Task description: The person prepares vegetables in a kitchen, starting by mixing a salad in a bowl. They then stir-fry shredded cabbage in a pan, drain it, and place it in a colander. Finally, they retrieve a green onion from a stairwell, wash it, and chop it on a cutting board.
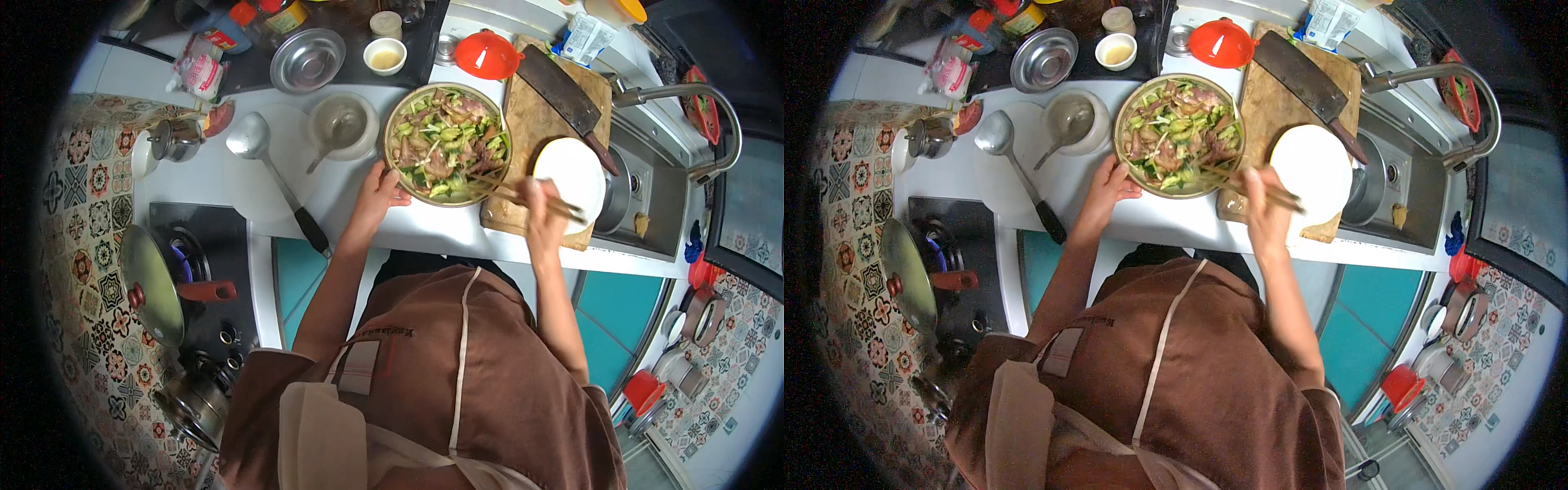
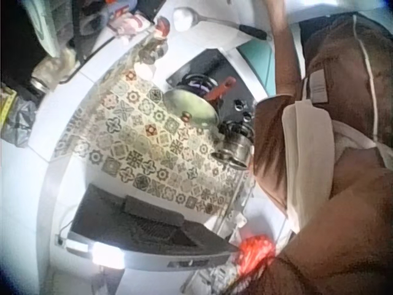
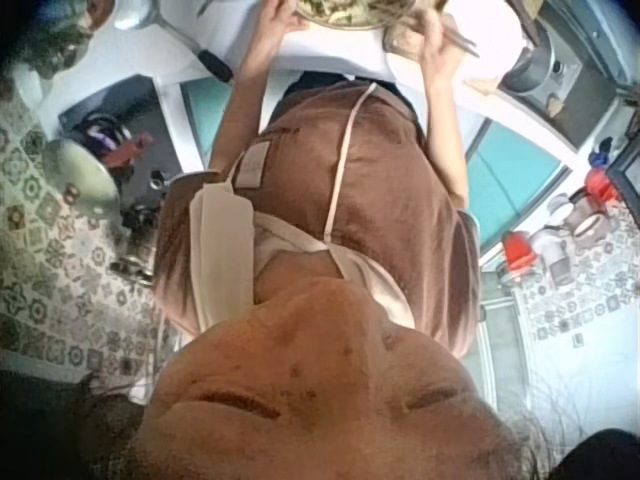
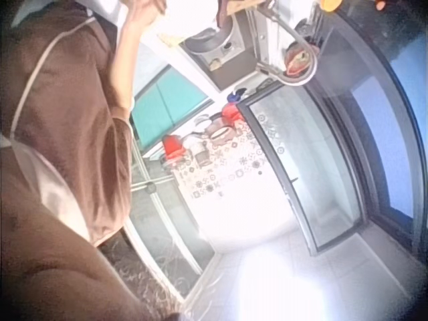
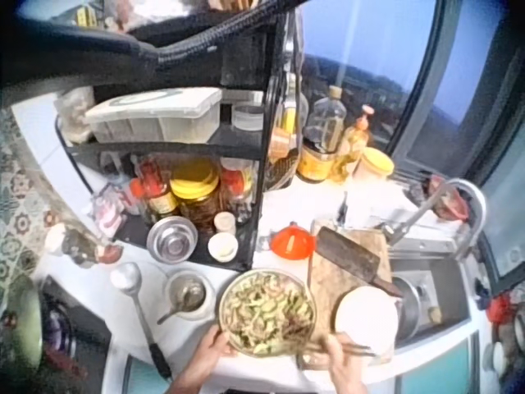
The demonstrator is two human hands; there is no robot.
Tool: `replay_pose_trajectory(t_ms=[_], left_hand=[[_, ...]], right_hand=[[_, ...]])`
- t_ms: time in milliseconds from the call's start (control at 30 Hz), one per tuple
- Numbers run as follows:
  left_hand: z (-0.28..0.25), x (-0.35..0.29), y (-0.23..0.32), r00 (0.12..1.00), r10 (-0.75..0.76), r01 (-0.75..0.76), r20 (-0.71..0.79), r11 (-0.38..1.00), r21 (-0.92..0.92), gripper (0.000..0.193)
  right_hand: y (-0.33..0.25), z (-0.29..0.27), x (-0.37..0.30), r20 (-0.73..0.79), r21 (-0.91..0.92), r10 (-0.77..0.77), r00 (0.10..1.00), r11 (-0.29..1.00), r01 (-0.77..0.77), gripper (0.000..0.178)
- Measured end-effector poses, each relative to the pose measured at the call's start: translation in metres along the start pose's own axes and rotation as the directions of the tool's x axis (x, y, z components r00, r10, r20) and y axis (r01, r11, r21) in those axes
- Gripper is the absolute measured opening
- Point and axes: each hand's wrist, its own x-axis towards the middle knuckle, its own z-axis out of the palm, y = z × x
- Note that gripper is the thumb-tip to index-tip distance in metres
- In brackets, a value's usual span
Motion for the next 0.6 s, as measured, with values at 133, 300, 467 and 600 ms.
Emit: replay_pose_trajectory(t_ms=[133, 300, 467, 600], left_hand=[[-0.002, 0.001, 0.004, 0.999, 0.011, -0.011, -0.044, 1.000, 0.001, 0.034], [-0.005, 0.012, 0.011, 1.000, 0.019, -0.019, 0.002, 0.999, 0.048, 0.035], [-0.003, 0.005, 0.013, 0.999, 0.030, -0.029, -0.025, 0.999, 0.039, 0.035], [-0.007, 0.011, 0.013, 1.000, 0.023, -0.023, 0.012, 0.999, 0.040, 0.039]], right_hand=[[-0.016, -0.020, 0.003, -0.148, 0.042, -0.094, 0.984, 0.994, 0.101, 0.028], [0.011, 0.022, 0.034, -0.038, -0.113, -0.142, 0.989, 0.984, 0.137, 0.020], [-0.017, -0.024, 0.032, -0.132, -0.033, -0.155, 0.979, 0.988, 0.152, 0.023], [0.000, -0.014, 0.057, -0.236, 0.012, -0.286, 0.929, 0.955, 0.297, 0.024]])
